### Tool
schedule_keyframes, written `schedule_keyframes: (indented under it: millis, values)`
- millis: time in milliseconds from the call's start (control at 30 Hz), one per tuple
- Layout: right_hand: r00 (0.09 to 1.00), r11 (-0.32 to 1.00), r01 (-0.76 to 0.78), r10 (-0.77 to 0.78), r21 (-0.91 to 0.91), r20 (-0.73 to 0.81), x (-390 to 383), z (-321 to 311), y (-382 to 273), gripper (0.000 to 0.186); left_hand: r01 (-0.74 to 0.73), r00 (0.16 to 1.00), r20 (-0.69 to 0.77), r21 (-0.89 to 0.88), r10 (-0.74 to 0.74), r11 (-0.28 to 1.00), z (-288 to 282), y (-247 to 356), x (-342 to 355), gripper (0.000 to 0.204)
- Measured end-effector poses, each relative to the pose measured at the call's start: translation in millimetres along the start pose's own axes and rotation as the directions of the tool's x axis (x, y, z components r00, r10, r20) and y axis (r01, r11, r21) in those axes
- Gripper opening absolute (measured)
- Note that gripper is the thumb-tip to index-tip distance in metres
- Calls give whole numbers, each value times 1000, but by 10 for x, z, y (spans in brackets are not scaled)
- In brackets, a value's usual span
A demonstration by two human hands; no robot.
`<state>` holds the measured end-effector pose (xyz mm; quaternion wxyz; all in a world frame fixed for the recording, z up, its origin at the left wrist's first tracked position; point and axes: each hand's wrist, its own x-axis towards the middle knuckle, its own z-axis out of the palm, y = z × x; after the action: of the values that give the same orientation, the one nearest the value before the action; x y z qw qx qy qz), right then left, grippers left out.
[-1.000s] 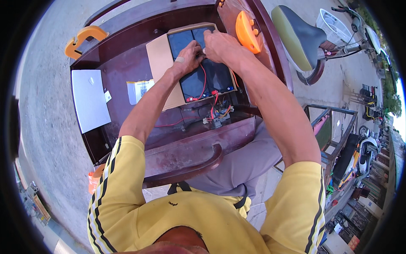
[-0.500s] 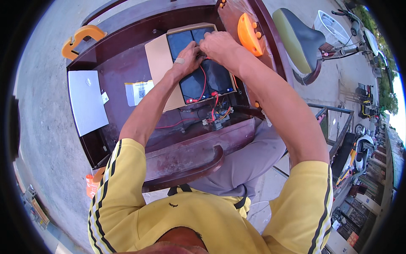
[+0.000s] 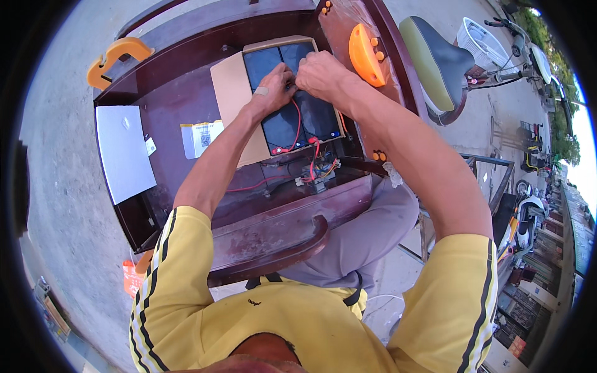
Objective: The person sits on the ground and works on the electrical wiring inside the battery compartment of a motorized rickshaw. They use a screwdriver to tighten connections on the battery terminals and handle red and black wires.
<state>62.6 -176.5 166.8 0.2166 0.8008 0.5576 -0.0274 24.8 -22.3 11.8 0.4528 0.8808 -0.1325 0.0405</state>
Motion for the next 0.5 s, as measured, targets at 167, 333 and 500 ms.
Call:
schedule_keyframes:
  millis: [167,333,500]
  values:
    - [968,998,-38,24,50,250,54,-111,49,15,-30,999,-26,39,31,999,65,-90,15,16]
    - [922,949,-280,222,148,318,183,-262,-2,14,-6,1000,16,32,6,999,36,-55,-2,15]
    - [943,992,-120,122,-25,309,119,-135,-5,14,23,1000,-16,18,-22,1000,37,-22,-3,16]
